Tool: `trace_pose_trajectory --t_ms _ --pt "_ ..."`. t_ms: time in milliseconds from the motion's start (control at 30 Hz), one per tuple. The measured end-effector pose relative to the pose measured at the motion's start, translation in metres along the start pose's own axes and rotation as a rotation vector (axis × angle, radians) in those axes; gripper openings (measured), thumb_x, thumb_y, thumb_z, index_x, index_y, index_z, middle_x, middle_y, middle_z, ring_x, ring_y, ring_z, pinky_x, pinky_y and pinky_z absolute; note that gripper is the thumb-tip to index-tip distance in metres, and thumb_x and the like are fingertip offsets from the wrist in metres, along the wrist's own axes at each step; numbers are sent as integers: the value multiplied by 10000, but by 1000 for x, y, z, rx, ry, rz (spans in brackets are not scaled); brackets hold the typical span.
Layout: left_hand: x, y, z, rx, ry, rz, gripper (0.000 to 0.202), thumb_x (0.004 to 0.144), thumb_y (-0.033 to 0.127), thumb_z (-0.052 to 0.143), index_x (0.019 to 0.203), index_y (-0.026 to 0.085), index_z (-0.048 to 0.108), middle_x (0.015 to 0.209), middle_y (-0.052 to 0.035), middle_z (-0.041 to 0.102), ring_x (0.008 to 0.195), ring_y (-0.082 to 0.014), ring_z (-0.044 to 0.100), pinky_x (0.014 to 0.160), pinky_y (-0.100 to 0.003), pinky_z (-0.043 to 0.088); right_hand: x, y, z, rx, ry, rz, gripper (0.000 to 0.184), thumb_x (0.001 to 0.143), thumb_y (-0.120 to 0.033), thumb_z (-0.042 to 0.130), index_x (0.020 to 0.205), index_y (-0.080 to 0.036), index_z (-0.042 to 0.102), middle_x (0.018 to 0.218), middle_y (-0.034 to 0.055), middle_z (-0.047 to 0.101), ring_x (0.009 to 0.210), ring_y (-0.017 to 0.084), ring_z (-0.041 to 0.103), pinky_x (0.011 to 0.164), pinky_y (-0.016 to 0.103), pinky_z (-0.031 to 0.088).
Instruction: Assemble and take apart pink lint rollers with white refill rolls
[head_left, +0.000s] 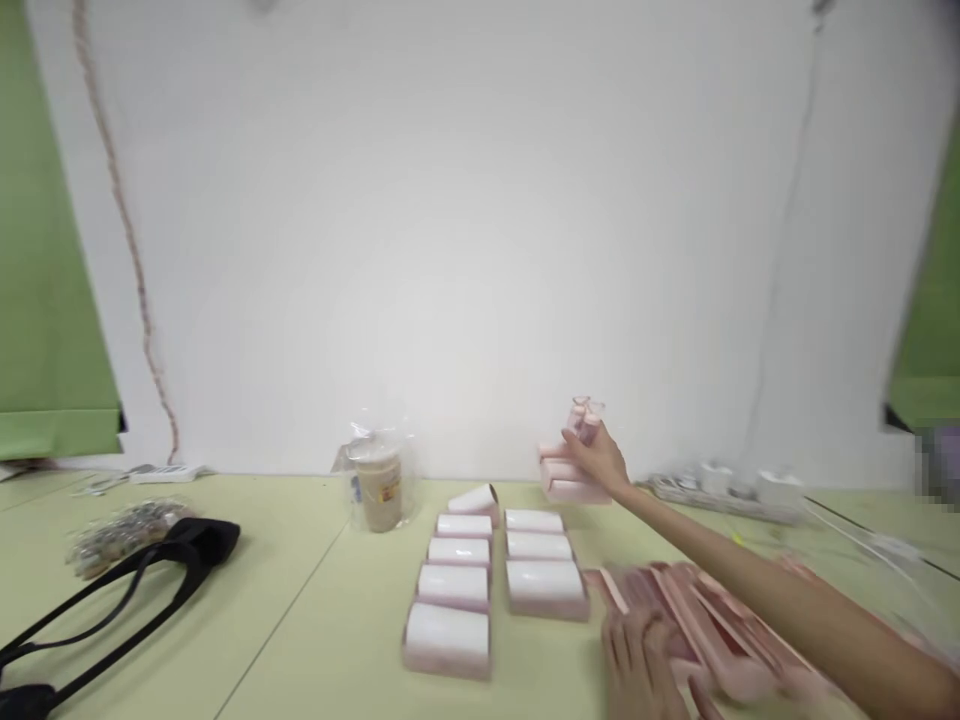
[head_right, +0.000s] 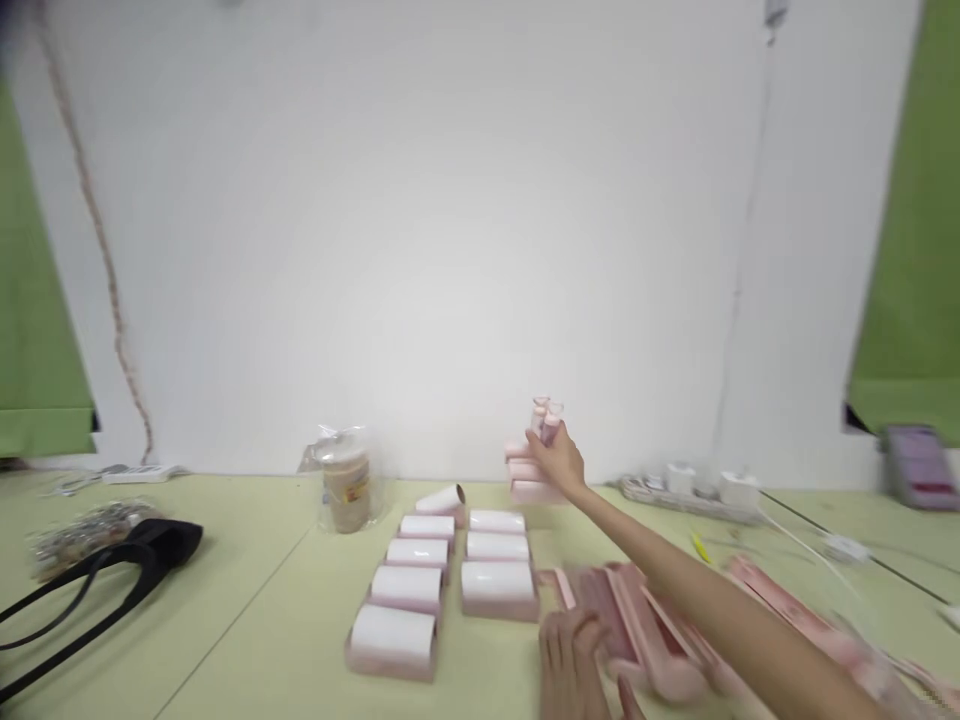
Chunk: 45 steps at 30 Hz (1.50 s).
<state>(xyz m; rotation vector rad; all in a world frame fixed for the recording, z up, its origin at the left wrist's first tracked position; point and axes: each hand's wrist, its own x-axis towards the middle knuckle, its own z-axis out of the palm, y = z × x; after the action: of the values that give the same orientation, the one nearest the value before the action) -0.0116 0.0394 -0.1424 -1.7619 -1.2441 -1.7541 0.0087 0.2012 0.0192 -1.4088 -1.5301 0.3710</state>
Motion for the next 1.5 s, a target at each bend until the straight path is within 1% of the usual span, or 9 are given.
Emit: trace_pose_trajectory --t_ms 100,267,433,533,633,933,1133,1367,1500 --pt "14 20 -36 -179 -143 246 460 619 104 547 1068 138 454 918 -88 599 888 -206 548 865 -362 424 -30 3 -50 107 5 -80 306 773 -413 530 946 -160 522 884 39 613 816 197 581 709 330 452" --pt "20 19 -101 -285 -182 157 466 634 180 516 1079 209 380 922 -69 526 867 -211 508 812 -381 413 -119 8 -119 232 -93 -88 323 730 -466 521 831 -161 543 781 52 636 727 217 598 620 312 467" --pt "33 5 -138 -336 -625 -391 589 689 287 577 1174 200 253 1188 -130 368 1116 -280 383 924 -449 331 -185 23 -128 229 -226 -41 296 697 -438 554 821 -169 559 761 37 628 719 225 589 622 318 459" --pt "37 -1 -138 -522 -960 -614 790 610 331 681 1223 208 198 1275 -124 323 1151 -275 361 965 -417 296 -203 32 -113 181 -248 35 339 702 -467 538 884 -182 545 797 41 638 752 243 593 624 325 453" --pt "33 -9 -132 -564 -1051 -678 806 593 283 711 1230 216 222 1285 -101 338 1149 -248 367 977 -371 282 -212 36 -104 144 -261 38 338 688 -480 547 881 -202 544 775 28 646 722 241 596 611 320 442" --pt "40 -19 -137 -434 -967 -541 453 723 174 520 1157 185 391 1138 -61 507 1049 -198 477 934 -329 339 -204 48 -135 161 -491 -176 644 599 -492 641 1156 -250 426 869 10 604 711 209 568 591 282 421" --pt "36 -16 -141 -355 -935 -624 513 693 224 574 1161 176 369 1168 -82 489 1078 -216 470 923 -340 360 -181 55 -162 457 -176 -192 274 864 -425 310 957 -225 472 561 -51 408 470 125 417 463 237 348" --pt "97 8 -120 -381 -768 -387 492 716 334 590 1164 217 425 1233 -76 446 1178 -234 355 990 -383 254 -171 0 -194 254 -221 -429 232 887 -339 351 1090 -261 430 644 -35 477 507 114 468 504 241 383" --pt "121 16 -93 -685 -904 -510 198 765 343 525 853 170 563 832 -40 620 830 -194 576 797 -331 428 -168 -24 -191 27 -325 -468 228 871 -377 378 1002 -258 521 513 -62 434 416 101 394 427 218 304"
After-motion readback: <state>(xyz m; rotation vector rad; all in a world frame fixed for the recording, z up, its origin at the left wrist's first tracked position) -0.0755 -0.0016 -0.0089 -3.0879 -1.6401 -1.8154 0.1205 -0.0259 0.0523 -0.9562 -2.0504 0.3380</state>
